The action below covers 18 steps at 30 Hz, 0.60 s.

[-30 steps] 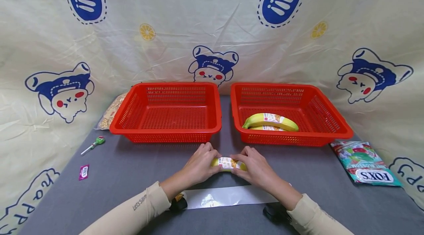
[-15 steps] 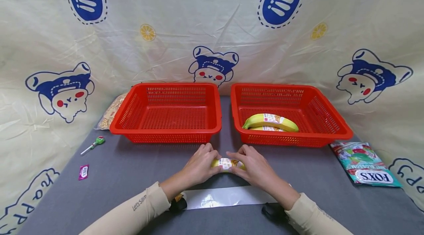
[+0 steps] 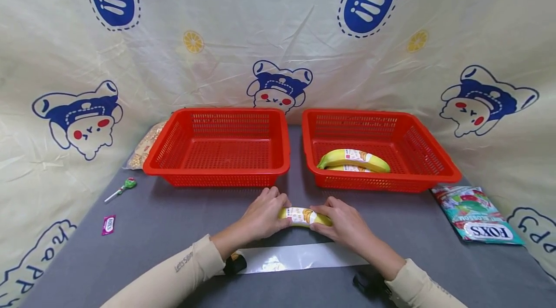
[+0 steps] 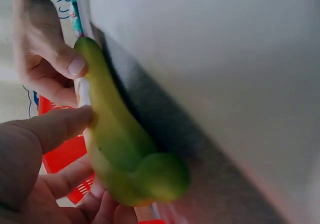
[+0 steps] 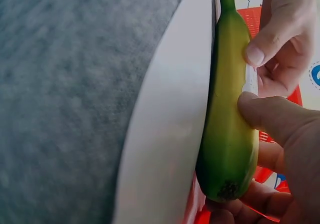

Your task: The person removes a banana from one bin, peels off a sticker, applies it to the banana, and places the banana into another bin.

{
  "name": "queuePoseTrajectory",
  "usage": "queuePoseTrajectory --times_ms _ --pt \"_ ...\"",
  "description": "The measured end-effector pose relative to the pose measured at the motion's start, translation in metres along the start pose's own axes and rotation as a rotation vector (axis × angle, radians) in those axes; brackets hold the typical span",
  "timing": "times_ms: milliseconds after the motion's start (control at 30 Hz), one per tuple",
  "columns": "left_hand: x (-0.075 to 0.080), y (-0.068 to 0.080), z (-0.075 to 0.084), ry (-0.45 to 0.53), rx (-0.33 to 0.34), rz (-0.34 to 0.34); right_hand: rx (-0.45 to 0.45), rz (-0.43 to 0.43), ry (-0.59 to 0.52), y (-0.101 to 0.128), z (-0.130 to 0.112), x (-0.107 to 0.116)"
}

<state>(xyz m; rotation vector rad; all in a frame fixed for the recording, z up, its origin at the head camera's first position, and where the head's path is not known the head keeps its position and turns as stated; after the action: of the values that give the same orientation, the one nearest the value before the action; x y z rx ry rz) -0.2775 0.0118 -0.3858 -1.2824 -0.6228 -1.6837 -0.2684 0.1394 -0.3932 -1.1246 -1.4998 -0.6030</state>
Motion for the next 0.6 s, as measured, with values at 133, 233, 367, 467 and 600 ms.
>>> queuePoseTrajectory --times_ms 133,233,367,467,600 --pt "-0.004 -0.007 0.008 -0.055 -0.030 -0.035 -0.027 -0.013 -0.018 0.000 0.002 -0.003" --pt "-0.006 -0.009 0.012 -0.117 -0.053 -0.043 -0.046 -0.016 -0.027 0.000 0.003 -0.004" --pt "-0.005 -0.006 0.011 -0.175 -0.069 -0.039 -0.065 -0.024 -0.036 0.000 0.004 -0.005" --pt "-0.001 0.001 0.004 -0.184 -0.057 -0.029 -0.056 -0.026 -0.035 0.000 0.003 -0.005" --pt "0.002 0.007 -0.001 -0.167 -0.053 -0.021 -0.006 -0.011 -0.025 -0.001 -0.003 -0.002"
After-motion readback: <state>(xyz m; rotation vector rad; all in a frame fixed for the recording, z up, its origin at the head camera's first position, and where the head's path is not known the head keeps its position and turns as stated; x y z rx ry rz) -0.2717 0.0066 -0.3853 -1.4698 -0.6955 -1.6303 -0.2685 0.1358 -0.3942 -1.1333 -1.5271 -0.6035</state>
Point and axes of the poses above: each hand's wrist, its own y-axis away from the middle knuckle, its own x-axis out of the back of the hand, z = x × y, the point moved 10 cm from there along -y, towards the middle knuckle, and after that the axes turned 2 degrees about -y, right-handed, at the moved point
